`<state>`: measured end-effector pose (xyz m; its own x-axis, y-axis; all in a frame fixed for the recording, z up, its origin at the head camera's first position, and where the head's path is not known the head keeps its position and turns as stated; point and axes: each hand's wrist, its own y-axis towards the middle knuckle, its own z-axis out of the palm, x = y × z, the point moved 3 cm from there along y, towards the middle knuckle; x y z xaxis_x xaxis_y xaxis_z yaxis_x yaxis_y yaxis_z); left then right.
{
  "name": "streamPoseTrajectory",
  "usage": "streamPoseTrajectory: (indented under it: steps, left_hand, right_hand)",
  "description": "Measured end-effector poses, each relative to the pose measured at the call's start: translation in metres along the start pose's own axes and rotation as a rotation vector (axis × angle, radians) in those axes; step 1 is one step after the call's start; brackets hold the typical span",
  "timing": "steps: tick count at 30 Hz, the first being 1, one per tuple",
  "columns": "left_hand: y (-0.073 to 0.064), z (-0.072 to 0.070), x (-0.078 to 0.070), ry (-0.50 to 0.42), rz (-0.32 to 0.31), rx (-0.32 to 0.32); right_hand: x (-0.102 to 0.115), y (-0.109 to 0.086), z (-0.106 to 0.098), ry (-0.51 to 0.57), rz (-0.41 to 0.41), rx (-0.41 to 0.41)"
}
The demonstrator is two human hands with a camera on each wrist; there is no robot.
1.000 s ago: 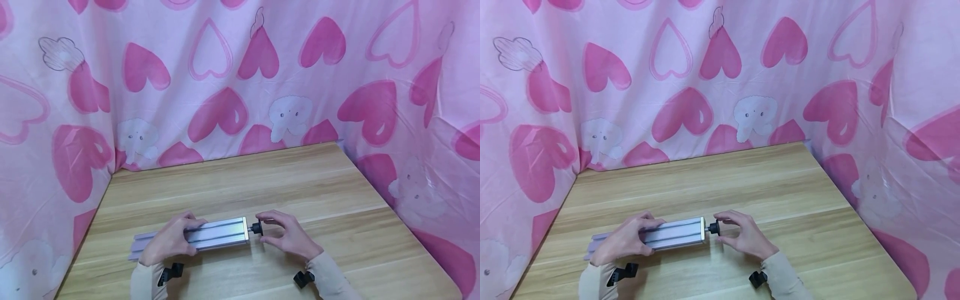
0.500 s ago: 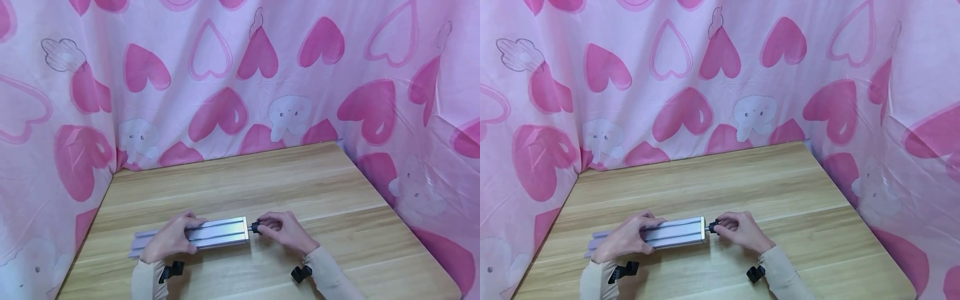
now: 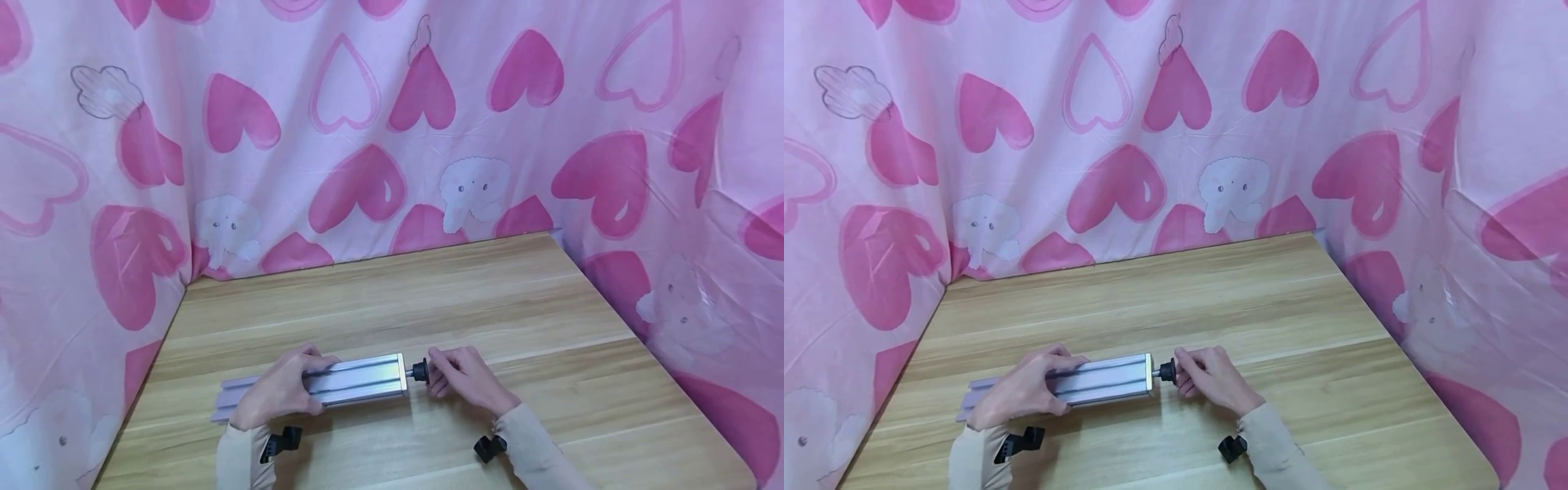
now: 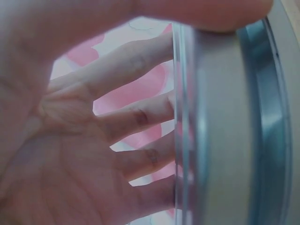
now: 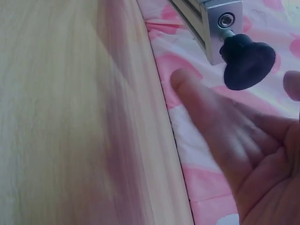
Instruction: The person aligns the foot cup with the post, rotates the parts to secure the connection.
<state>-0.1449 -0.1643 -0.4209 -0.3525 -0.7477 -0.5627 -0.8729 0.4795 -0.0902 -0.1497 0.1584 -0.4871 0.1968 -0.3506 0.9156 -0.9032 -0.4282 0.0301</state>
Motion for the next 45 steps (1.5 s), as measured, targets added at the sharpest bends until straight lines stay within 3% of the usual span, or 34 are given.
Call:
streamPoseTrajectory:
  steps: [4,10,13,21,31,36,42,45]
  left_hand:
    - [0.0000,-0.0014,0.0002,-0.012,0.014,-0.007]
    - [-0.0003,-0.0017,0.0015,-0.015,0.011,-0.007]
    - [0.0000,-0.0010,0.0022,-0.016,0.001,-0.003]
    - [-0.0008,0.0010,0.0045,-0.026,-0.018,-0.001]
    - [0.0005,0.0029,0.0061,-0.031,-0.016,0.009]
    - [0.0012,0.0024,0.0054,-0.026,-0.006,0.005]
    - [0.0024,0.0041,0.0048,-0.028,-0.015,0.018]
    - [0.0033,0.0055,0.0047,-0.029,-0.014,0.025]
  right_hand:
    - [0.0012,-0.0052,-0.0027,-0.098,-0.140,-0.029]
    - [0.0037,-0.0065,0.0005,-0.046,-0.319,-0.012]
    - [0.0060,-0.0058,0.0015,-0.037,-0.302,-0.020]
    - [0.0035,-0.0028,0.0028,-0.091,-0.142,0.016]
    - [0.0005,-0.0006,0.0050,-0.040,-0.024,0.066]
    - [0.0012,-0.0053,0.0029,-0.119,-0.063,0.049]
    - [0.0040,-0.0090,0.0012,-0.101,-0.238,0.028]
    - [0.0042,-0.0083,0.0005,-0.089,-0.283,0.016]
